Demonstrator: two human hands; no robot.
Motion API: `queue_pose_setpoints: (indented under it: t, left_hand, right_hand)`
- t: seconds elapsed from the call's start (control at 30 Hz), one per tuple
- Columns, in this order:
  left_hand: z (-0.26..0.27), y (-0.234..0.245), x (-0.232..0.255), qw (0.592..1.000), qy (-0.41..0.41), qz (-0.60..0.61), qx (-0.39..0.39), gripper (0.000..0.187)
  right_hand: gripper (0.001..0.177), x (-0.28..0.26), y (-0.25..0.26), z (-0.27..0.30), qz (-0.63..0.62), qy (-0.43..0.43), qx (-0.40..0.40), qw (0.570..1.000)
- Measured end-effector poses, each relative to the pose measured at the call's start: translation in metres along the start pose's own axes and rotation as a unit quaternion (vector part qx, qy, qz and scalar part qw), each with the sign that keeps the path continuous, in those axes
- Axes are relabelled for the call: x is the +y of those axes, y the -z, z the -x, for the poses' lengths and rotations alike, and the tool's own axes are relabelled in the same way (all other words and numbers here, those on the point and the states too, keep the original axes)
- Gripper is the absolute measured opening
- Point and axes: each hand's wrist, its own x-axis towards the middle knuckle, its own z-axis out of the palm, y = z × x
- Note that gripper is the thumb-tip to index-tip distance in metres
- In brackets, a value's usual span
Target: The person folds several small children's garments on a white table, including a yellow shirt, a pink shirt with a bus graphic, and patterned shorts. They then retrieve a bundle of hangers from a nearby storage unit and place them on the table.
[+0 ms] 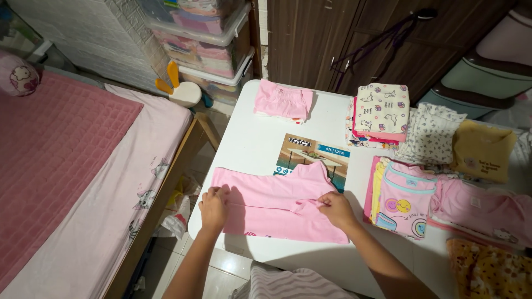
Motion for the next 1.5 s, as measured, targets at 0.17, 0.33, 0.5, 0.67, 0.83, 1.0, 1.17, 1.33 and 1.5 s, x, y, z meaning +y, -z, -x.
queue_pose_setpoints:
  t: [0.17,0.33,0.5,0.67,0.83,1.0,1.17,1.33,1.5]
  left_hand:
    - [0.003,-0.005,-0.002,0.993,-0.07,0.06,0.075,0.028]
    - [0.068,-0.031,0.041,0.951,-0.303,0.062,-0.004,0.042]
    - [0.08,-0.042,0.037,0.963,-0.243,0.017,-0.116,0.068]
    - [0.024,-0.029,-0.028,0.985,-0.119,-0.104,0.073,0.052]
    - [-0.063,-0.004,-0.035,0.995,-0.059,0.009,0.075,0.021]
    - [-0.114,0.02,0.0,0.996,-0.034,-0.074,-0.033,0.031]
    - [-0.111,0.039,-0.001,0.994,-0.061,-0.076,-0.052,0.02]
    - [-0.05,0.05,-0.031,0.982,-0.164,0.013,0.089,0.011]
    - [0.036,0.04,-0.041,0.98,-0.175,-0.025,0.093,0.033]
  right_hand:
    - [0.022,-0.002,0.03,0.061,0.151,0.22,0.008,0.964]
    - [0.05,-0.044,0.007,0.091,0.097,0.259,0.027,0.961]
    - [0.062,-0.043,-0.02,0.094,0.209,0.359,-0.056,0.908]
    - [0.03,-0.018,0.001,0.059,0.057,0.26,0.075,0.961]
    - [0.036,-0.007,0.035,-0.075,0.016,-0.144,0.116,0.983]
    - [0.032,0.007,0.028,-0.139,-0.032,-0.176,-0.008,0.984]
    - [0.015,0.024,0.04,-0.119,-0.319,-0.072,-0.033,0.944]
    - [0.017,0.041,0.045,-0.021,-0.102,0.181,-0.036,0.977]
    - [0.024,0.022,0.027,0.063,0.117,0.21,0.044,0.97]
